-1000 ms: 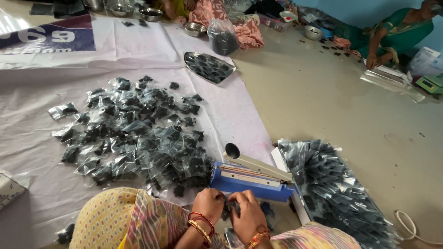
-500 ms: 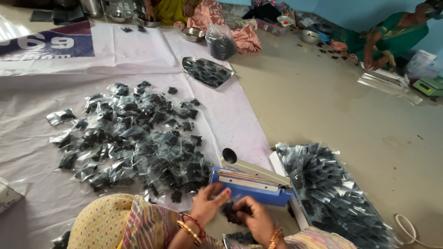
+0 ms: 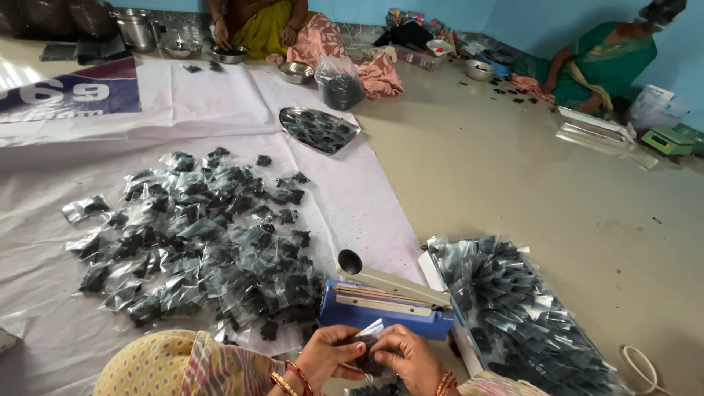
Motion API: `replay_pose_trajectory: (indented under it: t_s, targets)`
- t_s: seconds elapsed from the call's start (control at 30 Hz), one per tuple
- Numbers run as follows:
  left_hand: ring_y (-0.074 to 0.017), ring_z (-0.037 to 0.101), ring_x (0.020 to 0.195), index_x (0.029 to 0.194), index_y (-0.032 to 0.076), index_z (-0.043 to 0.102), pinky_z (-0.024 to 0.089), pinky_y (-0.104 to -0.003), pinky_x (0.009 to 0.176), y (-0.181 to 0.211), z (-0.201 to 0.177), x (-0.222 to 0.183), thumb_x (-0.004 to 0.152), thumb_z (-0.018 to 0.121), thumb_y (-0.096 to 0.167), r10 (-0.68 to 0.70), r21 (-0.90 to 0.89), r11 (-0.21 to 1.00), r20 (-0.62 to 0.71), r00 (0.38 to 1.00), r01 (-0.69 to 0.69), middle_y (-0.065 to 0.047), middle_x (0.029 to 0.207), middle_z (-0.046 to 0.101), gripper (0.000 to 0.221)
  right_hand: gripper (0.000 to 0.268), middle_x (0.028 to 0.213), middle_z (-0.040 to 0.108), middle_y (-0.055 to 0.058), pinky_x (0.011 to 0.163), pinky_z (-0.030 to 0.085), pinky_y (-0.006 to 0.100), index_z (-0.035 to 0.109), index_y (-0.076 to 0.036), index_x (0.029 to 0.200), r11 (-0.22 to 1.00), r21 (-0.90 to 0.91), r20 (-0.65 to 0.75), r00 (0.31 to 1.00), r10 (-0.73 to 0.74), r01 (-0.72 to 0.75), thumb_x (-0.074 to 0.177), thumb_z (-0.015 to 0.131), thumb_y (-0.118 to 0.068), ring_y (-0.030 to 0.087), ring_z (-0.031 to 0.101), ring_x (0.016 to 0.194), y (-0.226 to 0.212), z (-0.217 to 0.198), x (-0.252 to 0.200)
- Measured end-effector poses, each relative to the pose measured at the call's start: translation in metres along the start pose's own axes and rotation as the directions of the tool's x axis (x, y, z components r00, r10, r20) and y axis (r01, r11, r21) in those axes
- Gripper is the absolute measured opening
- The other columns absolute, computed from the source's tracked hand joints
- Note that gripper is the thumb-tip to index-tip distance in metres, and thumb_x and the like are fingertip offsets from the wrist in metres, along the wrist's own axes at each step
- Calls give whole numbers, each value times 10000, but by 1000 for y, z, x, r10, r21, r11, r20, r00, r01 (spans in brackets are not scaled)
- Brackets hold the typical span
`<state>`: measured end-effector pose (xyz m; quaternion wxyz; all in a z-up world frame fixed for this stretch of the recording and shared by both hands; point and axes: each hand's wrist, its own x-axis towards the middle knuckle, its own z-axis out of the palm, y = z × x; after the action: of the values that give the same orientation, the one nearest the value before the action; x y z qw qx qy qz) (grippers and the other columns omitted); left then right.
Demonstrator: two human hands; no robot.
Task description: Seal small black components into plastic bags using a heat sealer.
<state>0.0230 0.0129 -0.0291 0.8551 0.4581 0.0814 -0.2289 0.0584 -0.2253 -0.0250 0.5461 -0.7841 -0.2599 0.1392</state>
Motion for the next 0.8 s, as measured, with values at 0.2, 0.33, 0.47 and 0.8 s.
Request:
replay_pose_trajectory:
  t_s: [0.2,0.33,0.47,0.8]
  targets:
    - [-219,749,713,1123,6,729,666,-413,654,-2,-1,1,925,724,133,-34,4,999,-72,997,35,-85,870,762,236,194,945,602,15,733,539,286,686,-36,930,947,179,-129,948,291,-267,811,839,-23,122,625,816,-17,-2,0]
    - [-197,734,696,1133,1,726,662,-404,641,-2,-3,1,933,733,138,-24,4,1000,-65,998,25,-49,868,741,242,81,1001,617,30,734,528,275,737,-18,882,992,7,-78,989,124,-124,855,807,-49,117,621,828,-9,-6,-2]
    - [-180,718,671,1146,13,737,666,-390,655,-4,-4,2,934,735,150,-18,10,1000,-70,997,19,-59,858,746,253,237,990,589,9,798,510,263,720,-105,1016,981,89,-94,979,182,-174,807,805,-33,114,597,885,-54,-2,2]
    - [-169,741,778,1149,39,750,659,-373,691,-1,-1,-1,921,786,183,-58,124,991,-17,998,60,-9,932,754,273,307,1020,571,26,903,482,270,628,-73,1154,990,139,37,999,-9,4,890,769,-1,105,558,985,-30,-1,2]
